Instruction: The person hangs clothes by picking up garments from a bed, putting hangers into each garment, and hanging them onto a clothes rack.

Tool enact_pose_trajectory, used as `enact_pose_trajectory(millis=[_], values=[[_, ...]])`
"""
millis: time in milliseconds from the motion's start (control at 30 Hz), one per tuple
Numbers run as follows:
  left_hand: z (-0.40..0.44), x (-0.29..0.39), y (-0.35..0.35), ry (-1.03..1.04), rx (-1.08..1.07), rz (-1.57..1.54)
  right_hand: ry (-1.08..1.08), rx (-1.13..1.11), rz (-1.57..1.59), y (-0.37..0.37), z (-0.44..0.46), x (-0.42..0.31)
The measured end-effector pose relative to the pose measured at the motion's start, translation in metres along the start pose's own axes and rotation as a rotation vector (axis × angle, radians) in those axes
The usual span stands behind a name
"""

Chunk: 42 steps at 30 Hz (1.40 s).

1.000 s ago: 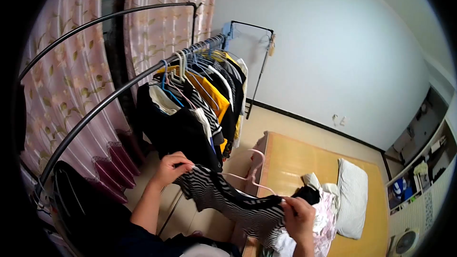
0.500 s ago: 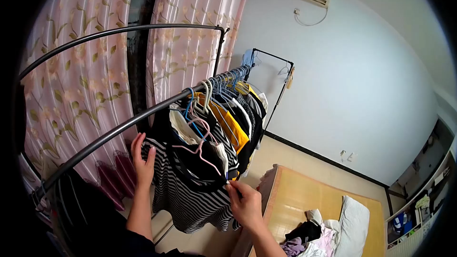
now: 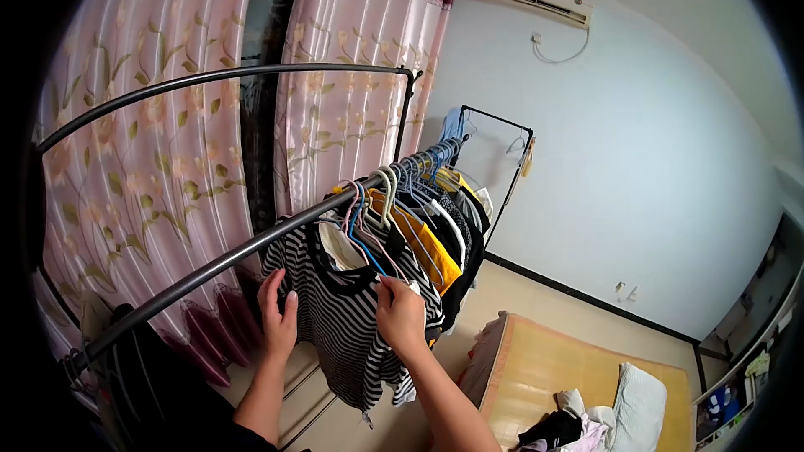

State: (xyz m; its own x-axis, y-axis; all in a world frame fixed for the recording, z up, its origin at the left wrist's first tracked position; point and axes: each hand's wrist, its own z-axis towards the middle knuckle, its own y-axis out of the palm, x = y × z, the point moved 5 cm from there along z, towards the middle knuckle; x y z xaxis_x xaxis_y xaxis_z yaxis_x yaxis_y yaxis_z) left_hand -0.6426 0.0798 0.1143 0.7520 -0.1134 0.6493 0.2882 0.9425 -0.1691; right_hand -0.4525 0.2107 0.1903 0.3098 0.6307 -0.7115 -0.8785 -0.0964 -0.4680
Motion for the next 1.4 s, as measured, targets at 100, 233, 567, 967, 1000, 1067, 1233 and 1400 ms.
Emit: enact_pose_trajectory(millis=[100, 233, 567, 967, 1000, 1067, 1233, 1400], values=[[-0.003, -0.001, 0.007, -0.005, -0.058, -0.05, -0.004, 0.031, -0.012, 0.014, 0.003, 0.017], [-0.016, -0.003, 0.019, -0.017, -0.096, -0.085, -0.043, 0.043, -0.008, 0.019, 0.003, 0.03], [-0.076, 0.002, 0.049, -0.051, -0.303, -0.324, -0.218, 0.235, 0.088, -0.079, -0.109, 0.076], [-0.166, 0.075, 0.11, -0.145, -0.779, -0.595, 1.014, 0.399, -0.28, -0.166, -0.524, 0.254], [-0.175, 0.092, 0.114, -0.156, -0.818, -0.619, 1.085, 0.453, -0.301, -0.174, -0.55, 0.256], [-0.195, 0.126, 0.123, -0.157, -0.905, -0.705, 1.242, 0.552, -0.207, -0.189, -0.59, 0.259], [-0.245, 0.204, 0.13, -0.05, -1.058, -0.731, 1.48, 0.752, -0.004, -0.22, -0.655, 0.283], [-0.287, 0.272, 0.121, 0.237, -1.256, -0.738, 1.633, 0.889, -0.303, -0.25, -0.7, 0.295]])
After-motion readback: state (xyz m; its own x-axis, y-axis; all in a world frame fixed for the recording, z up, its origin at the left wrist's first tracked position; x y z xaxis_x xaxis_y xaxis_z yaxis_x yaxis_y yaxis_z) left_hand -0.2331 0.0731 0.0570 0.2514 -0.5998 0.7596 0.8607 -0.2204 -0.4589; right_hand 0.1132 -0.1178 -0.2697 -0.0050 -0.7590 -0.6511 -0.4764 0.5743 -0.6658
